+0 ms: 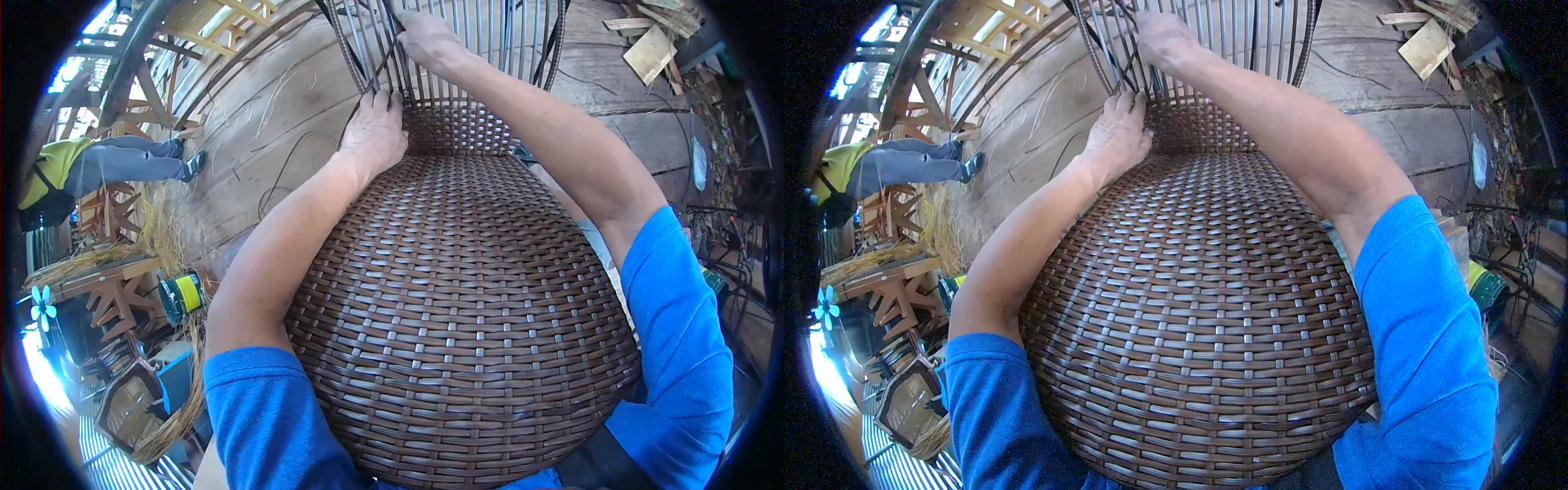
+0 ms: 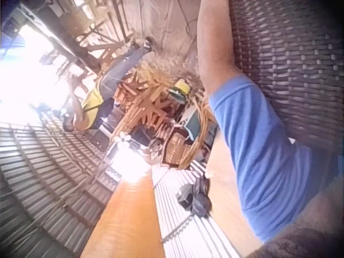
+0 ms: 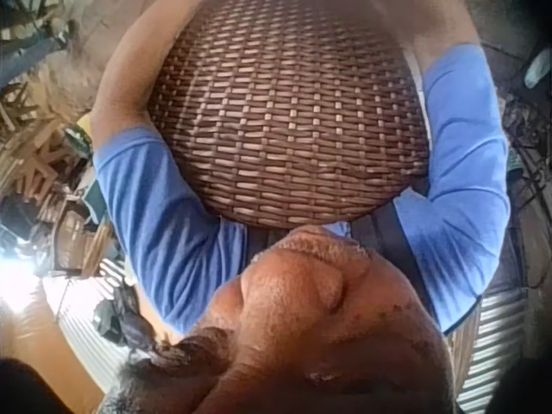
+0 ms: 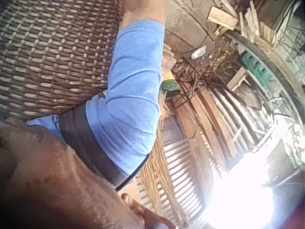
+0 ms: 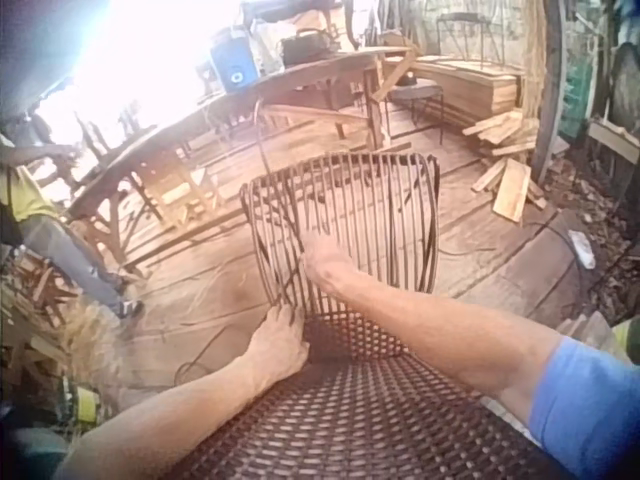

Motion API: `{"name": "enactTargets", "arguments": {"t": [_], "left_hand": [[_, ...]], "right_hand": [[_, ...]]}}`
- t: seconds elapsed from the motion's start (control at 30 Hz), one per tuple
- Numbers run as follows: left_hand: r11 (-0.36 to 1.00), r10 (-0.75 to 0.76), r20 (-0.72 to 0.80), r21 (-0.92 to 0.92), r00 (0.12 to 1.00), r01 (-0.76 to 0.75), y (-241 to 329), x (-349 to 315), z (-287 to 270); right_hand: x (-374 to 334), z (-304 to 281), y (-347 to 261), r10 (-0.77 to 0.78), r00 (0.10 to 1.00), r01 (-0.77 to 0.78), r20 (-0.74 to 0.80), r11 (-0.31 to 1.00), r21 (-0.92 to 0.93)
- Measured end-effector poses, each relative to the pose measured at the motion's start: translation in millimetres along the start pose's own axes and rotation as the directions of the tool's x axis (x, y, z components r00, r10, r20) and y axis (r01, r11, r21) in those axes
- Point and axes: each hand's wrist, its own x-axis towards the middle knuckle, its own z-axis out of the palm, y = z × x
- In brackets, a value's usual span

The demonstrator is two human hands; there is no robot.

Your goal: The recorder is weaving synthetic rattan strips onto the metal frame of a chair.

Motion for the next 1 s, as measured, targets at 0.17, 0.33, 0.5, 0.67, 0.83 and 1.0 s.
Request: {"name": "enactTargets", "arguments": {"t": [0.17,0.33,0.5,0.67,0.83,1.0], "left_hand": [[0.995,-0.01,0.041,-0.099,0.999,0.014,-3,-9,-7],[0.985,0.033,0.04,-0.17,0.999,-0.026,7,14,-8],[0.994,-0.109,0.038,-0.028,0.993,0.11,5,8,0],[0.969,-0.192,0.253,0.2,0.948,0.143,22,25,-6],[0.998,-0.063,0.079,-0.02,0.995,0.065,-2,2,-4],[0.998,-0.02,0.094,-0.062,0.995,0.026,-7,4,-5]], "right_hand": [[15,-3,-19,0.36,0.785,-0.461,0.504,0.883,0.087],[75,48,58,0.276,0.95,-0.262,0.143,0.959,-0.108],[47,60,-5,0.388,0.92,-0.341,0.06,0.714,0.611],[32,53,2,0.139,0.98,-0.059,-0.144,0.888,0.457],[40,44,-4,0.46,0.888,-0.403,0.024,0.751,0.523],[65,64,20,0.328,0.918,-0.316,0.224,0.945,-0.088]]}}
